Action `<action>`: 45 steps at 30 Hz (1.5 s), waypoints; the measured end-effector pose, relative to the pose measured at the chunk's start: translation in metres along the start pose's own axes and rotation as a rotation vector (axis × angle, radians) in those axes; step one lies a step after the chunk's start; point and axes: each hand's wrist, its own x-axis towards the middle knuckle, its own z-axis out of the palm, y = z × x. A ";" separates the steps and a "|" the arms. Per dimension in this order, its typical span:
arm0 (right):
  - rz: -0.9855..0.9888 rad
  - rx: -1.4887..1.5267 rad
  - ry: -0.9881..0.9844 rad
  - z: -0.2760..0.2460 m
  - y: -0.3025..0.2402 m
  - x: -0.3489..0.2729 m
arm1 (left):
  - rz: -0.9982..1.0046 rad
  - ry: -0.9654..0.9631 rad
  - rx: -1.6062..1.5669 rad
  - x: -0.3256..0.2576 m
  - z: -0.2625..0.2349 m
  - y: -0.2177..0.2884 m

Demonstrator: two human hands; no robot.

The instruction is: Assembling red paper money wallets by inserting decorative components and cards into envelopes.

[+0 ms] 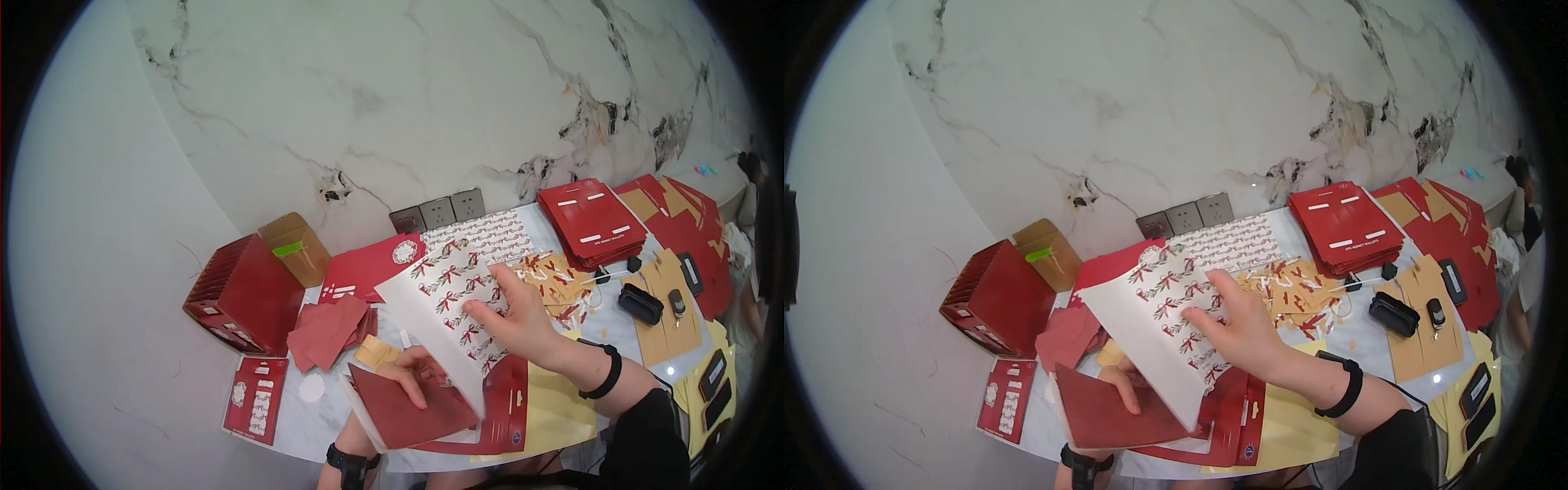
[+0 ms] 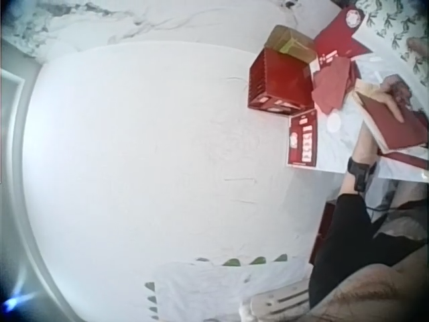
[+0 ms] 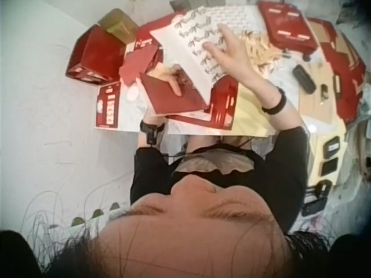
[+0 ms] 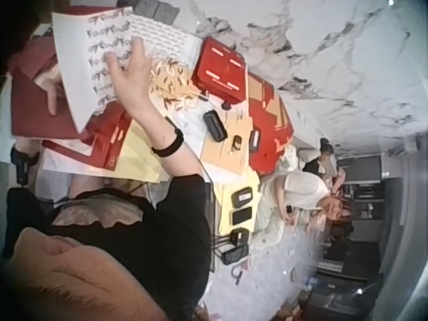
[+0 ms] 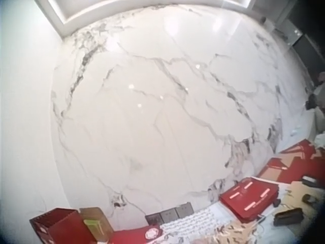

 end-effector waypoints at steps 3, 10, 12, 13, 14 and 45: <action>-0.108 -0.075 -0.021 0.003 -0.010 -0.009 | 0.132 -0.268 0.217 0.002 -0.015 -0.004; -0.014 0.157 -0.127 0.000 -0.004 -0.006 | 0.173 -0.260 0.337 0.011 -0.020 -0.005; -0.028 0.214 -0.165 -0.004 -0.009 -0.005 | 0.151 -0.231 0.349 0.010 -0.021 -0.005; -0.013 0.119 -0.246 -0.008 -0.016 -0.005 | 0.136 -0.188 0.322 0.009 -0.021 -0.008; 0.003 0.024 -0.327 -0.011 -0.019 -0.006 | 0.120 -0.146 0.293 0.010 -0.021 -0.010; 0.128 0.601 -0.595 0.034 0.013 -0.034 | 0.033 -0.096 0.270 0.013 -0.018 -0.021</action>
